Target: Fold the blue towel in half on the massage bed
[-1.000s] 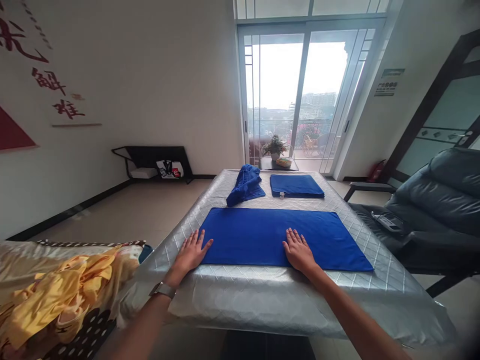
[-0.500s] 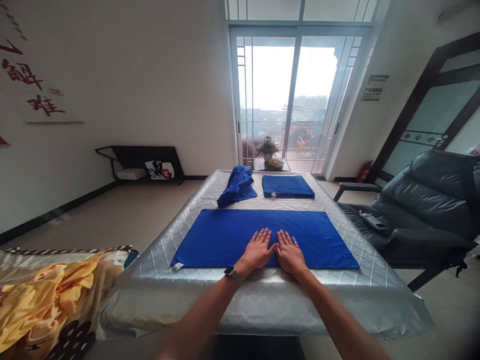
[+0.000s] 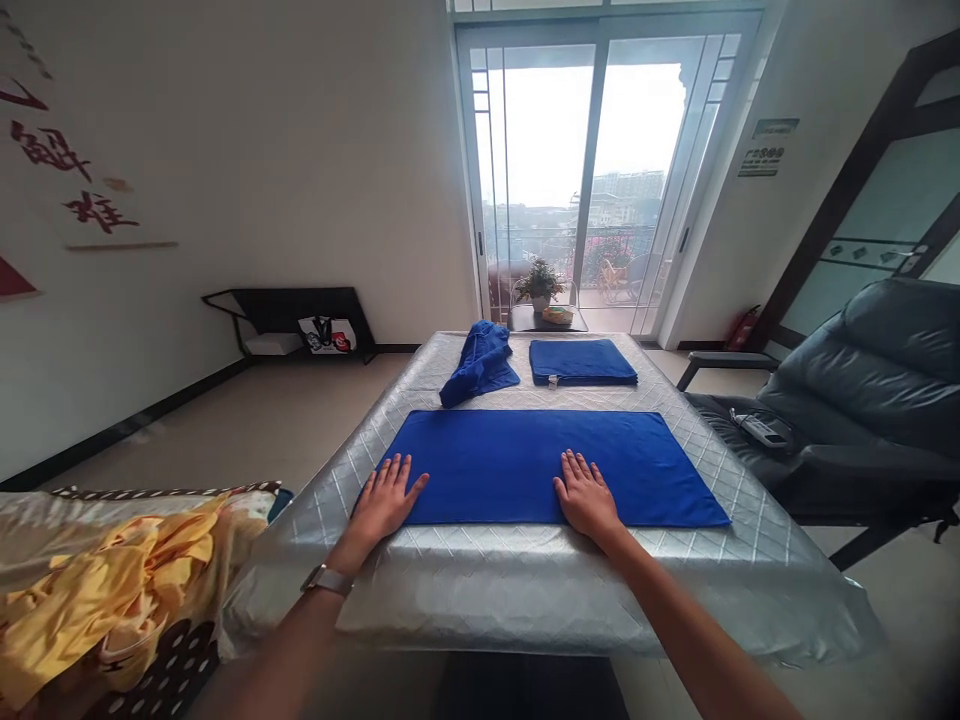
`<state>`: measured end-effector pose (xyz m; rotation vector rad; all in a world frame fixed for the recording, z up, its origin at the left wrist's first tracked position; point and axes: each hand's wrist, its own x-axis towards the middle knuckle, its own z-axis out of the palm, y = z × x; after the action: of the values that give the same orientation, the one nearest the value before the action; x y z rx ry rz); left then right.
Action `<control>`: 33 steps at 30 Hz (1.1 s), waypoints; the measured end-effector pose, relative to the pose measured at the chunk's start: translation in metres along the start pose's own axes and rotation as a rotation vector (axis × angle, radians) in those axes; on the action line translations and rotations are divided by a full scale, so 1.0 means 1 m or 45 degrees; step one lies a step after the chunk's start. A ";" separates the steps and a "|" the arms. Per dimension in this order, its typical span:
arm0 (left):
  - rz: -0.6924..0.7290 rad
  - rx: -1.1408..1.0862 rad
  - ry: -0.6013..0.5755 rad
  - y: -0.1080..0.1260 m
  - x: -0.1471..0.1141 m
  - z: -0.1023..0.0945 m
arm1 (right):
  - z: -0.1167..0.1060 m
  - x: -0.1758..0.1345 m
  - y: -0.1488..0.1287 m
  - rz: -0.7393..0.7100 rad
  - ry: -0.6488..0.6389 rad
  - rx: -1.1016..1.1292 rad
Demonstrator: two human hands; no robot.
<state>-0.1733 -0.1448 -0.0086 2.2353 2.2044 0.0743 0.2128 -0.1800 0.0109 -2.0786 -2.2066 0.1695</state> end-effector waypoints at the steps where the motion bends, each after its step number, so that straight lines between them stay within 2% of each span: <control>1: -0.017 0.004 0.013 -0.009 -0.001 0.001 | 0.000 0.000 0.000 0.001 0.000 -0.006; 3: -0.015 0.002 0.046 -0.017 -0.003 0.003 | 0.001 0.001 0.001 0.009 -0.007 -0.019; 7: -0.013 -0.002 0.108 -0.013 -0.005 0.004 | -0.001 0.004 -0.005 0.031 -0.018 -0.042; 13: -0.010 -0.008 0.113 -0.013 -0.003 0.007 | -0.001 0.012 -0.030 -0.073 -0.049 0.016; 16: -0.016 0.006 0.119 -0.016 -0.002 0.009 | 0.002 0.012 -0.026 -0.056 -0.066 0.014; 18: -0.020 0.008 0.111 -0.016 -0.002 0.010 | 0.002 0.008 -0.009 -0.013 -0.066 -0.016; 20: -0.020 0.010 0.100 -0.016 -0.002 0.009 | 0.001 0.000 0.021 0.056 -0.051 -0.073; 26: -0.025 0.003 0.081 -0.017 -0.003 0.010 | -0.008 -0.033 0.152 0.390 0.003 -0.212; 28: -0.027 -0.007 0.085 -0.019 -0.001 0.013 | -0.010 -0.041 0.185 0.485 0.007 -0.199; 30: -0.018 -0.008 0.105 -0.022 0.000 0.016 | -0.011 -0.046 0.203 0.529 0.007 -0.187; 33: 0.024 -0.007 0.149 -0.026 0.001 0.019 | -0.017 -0.049 0.206 0.548 -0.014 -0.190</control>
<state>-0.1983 -0.1424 -0.0288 2.3054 2.2360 0.2167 0.4214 -0.2163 -0.0039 -2.6157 -1.7939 0.0493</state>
